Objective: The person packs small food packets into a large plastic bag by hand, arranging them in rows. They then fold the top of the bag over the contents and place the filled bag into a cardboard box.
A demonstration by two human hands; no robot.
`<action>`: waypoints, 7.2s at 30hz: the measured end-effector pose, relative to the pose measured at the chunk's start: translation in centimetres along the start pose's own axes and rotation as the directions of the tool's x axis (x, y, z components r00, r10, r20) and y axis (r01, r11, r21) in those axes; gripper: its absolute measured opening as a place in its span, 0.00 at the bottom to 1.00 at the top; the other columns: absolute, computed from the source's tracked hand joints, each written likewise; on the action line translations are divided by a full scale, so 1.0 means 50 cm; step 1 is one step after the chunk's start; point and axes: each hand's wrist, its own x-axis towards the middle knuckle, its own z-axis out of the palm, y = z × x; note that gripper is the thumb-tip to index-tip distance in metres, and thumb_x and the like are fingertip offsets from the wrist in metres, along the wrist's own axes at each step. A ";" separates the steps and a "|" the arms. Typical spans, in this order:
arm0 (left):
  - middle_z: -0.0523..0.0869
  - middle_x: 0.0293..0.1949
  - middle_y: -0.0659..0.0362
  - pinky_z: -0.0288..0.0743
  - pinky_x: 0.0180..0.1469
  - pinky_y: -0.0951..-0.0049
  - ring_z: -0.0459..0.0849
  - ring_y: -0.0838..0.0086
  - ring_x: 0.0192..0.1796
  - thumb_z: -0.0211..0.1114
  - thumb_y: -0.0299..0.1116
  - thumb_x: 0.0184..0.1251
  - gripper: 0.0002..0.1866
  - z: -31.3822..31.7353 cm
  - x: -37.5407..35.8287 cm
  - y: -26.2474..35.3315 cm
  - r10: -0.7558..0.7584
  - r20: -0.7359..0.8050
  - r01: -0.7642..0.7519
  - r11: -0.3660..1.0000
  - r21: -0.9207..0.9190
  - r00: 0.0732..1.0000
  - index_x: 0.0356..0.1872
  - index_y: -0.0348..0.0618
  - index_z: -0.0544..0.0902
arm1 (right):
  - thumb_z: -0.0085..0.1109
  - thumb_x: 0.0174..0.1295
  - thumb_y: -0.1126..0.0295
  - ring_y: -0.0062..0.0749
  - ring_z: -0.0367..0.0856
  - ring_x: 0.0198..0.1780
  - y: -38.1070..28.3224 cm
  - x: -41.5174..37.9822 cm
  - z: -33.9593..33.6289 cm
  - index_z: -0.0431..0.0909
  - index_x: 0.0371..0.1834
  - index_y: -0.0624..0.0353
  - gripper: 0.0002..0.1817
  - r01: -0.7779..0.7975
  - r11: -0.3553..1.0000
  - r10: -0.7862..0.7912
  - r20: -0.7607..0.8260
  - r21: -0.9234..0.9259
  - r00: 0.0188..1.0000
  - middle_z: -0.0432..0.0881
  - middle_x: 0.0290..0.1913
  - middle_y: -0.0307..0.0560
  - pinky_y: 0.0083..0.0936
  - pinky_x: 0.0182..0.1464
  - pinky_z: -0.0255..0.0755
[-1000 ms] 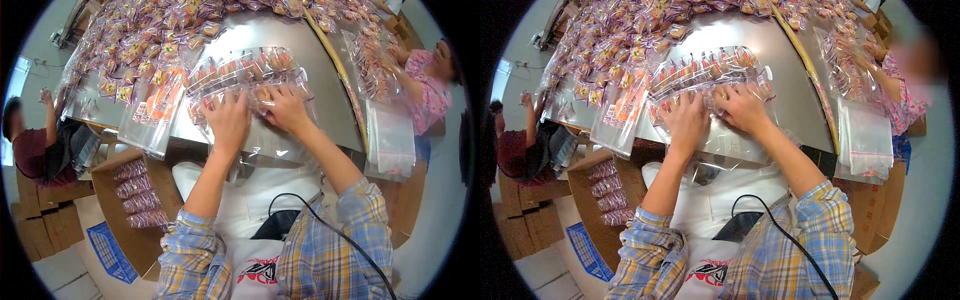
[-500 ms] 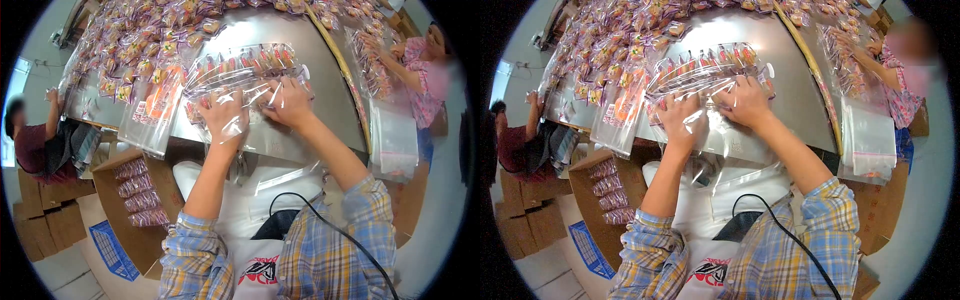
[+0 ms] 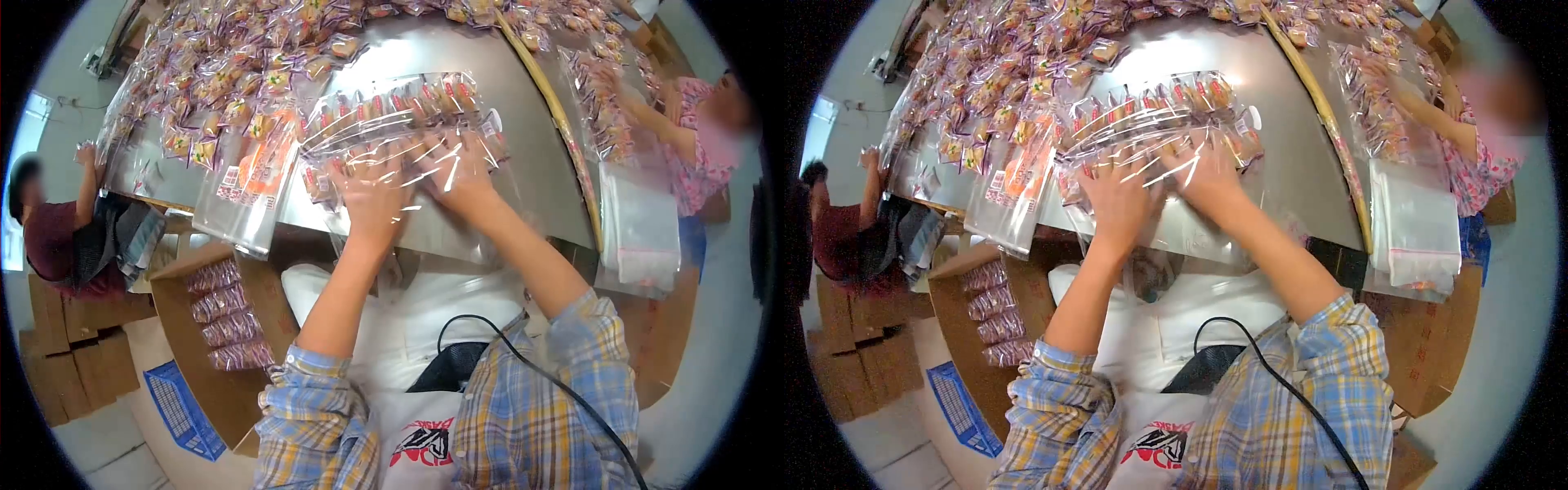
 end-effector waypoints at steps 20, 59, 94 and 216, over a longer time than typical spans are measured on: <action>0.81 0.72 0.49 0.48 0.79 0.26 0.76 0.50 0.76 0.72 0.43 0.65 0.33 0.006 0.007 0.072 0.004 0.006 -0.004 0.995 -0.095 1.000 0.73 0.53 0.80 | 0.59 0.65 0.68 0.55 0.78 0.72 0.056 -0.042 0.035 0.83 0.65 0.56 0.23 0.002 0.996 -0.022 -0.221 -0.093 0.975 0.84 0.66 0.53 0.51 0.73 0.71; 0.78 0.75 0.45 0.53 0.83 0.36 0.71 0.51 0.81 0.61 0.35 0.73 0.32 0.025 0.034 0.205 0.419 0.030 -0.411 0.901 -0.141 0.908 0.79 0.45 0.72 | 0.69 0.57 0.79 0.44 0.83 0.33 -0.017 -0.269 -0.154 0.86 0.46 0.59 0.13 -0.386 0.790 0.511 -0.164 0.477 0.844 0.85 0.33 0.48 0.40 0.39 0.76; 0.79 0.64 0.47 0.70 0.70 0.51 0.76 0.50 0.67 0.72 0.33 0.64 0.31 -0.037 -0.047 0.018 -0.198 -0.341 0.132 0.969 -0.207 0.919 0.70 0.41 0.79 | 0.66 0.66 0.64 0.62 0.69 0.78 -0.161 -0.033 -0.053 0.68 0.77 0.70 0.37 -0.376 0.893 0.410 -0.101 0.249 0.906 0.72 0.77 0.65 0.56 0.79 0.61; 0.85 0.62 0.53 0.81 0.65 0.50 0.82 0.54 0.65 0.78 0.41 0.55 0.23 -0.005 0.007 -0.098 0.009 -0.097 -0.022 0.990 -0.137 0.995 0.53 0.44 0.88 | 0.83 0.52 0.59 0.48 0.81 0.51 0.004 0.025 0.041 0.88 0.57 0.52 0.28 0.172 0.938 -0.062 -0.342 0.300 0.938 0.85 0.49 0.49 0.43 0.55 0.72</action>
